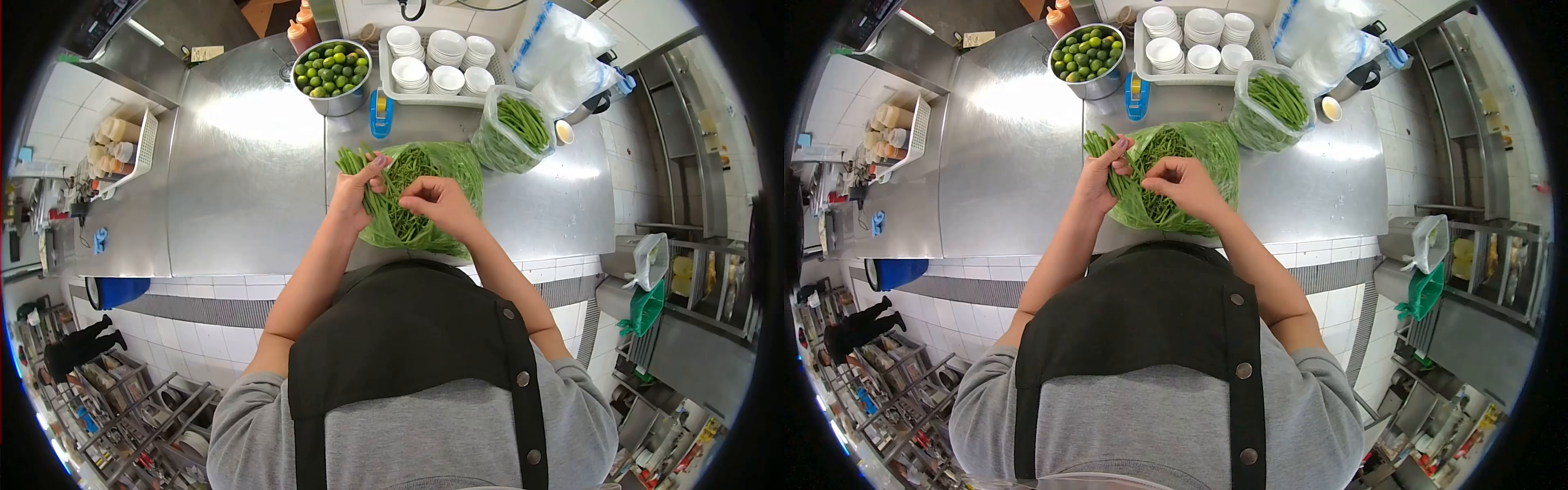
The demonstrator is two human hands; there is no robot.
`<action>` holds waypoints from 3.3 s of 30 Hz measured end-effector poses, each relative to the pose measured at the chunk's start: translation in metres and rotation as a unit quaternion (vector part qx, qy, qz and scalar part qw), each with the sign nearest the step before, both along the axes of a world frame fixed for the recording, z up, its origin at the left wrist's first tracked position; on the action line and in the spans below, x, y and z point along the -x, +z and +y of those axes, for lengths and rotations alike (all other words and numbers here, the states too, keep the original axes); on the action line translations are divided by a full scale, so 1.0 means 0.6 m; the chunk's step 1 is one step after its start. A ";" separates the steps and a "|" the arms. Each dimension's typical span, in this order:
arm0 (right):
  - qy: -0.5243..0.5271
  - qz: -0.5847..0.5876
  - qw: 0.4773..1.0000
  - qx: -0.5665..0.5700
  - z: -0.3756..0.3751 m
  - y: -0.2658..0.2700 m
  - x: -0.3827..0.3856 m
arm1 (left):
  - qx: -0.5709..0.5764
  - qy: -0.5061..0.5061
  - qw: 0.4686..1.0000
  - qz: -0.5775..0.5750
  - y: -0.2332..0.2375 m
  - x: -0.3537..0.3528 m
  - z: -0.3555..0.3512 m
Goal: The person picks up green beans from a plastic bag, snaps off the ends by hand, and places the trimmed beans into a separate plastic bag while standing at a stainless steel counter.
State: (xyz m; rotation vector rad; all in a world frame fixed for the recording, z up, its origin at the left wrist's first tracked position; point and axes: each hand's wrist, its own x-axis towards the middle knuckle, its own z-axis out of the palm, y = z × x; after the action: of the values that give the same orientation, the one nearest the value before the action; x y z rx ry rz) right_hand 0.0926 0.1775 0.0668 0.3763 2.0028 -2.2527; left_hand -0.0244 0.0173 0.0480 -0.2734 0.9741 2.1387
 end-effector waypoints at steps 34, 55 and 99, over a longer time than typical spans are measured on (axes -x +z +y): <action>-0.059 0.084 0.925 -0.367 0.044 0.014 0.011 | 0.132 -0.158 0.965 0.163 -0.021 -0.041 0.031; -0.028 -0.028 0.973 -0.227 0.063 -0.067 0.008 | 0.092 -0.010 0.983 0.156 0.013 0.003 0.017; 0.031 0.028 0.927 -0.373 -0.026 -0.139 0.110 | 0.216 0.034 0.962 0.163 0.001 -0.021 -0.028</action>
State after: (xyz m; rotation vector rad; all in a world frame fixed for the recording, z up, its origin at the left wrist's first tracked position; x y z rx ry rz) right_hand 0.0268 0.1617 -0.0168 0.2901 2.7907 -1.3857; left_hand -0.0118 0.0008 0.0489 -0.1659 1.6494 2.0489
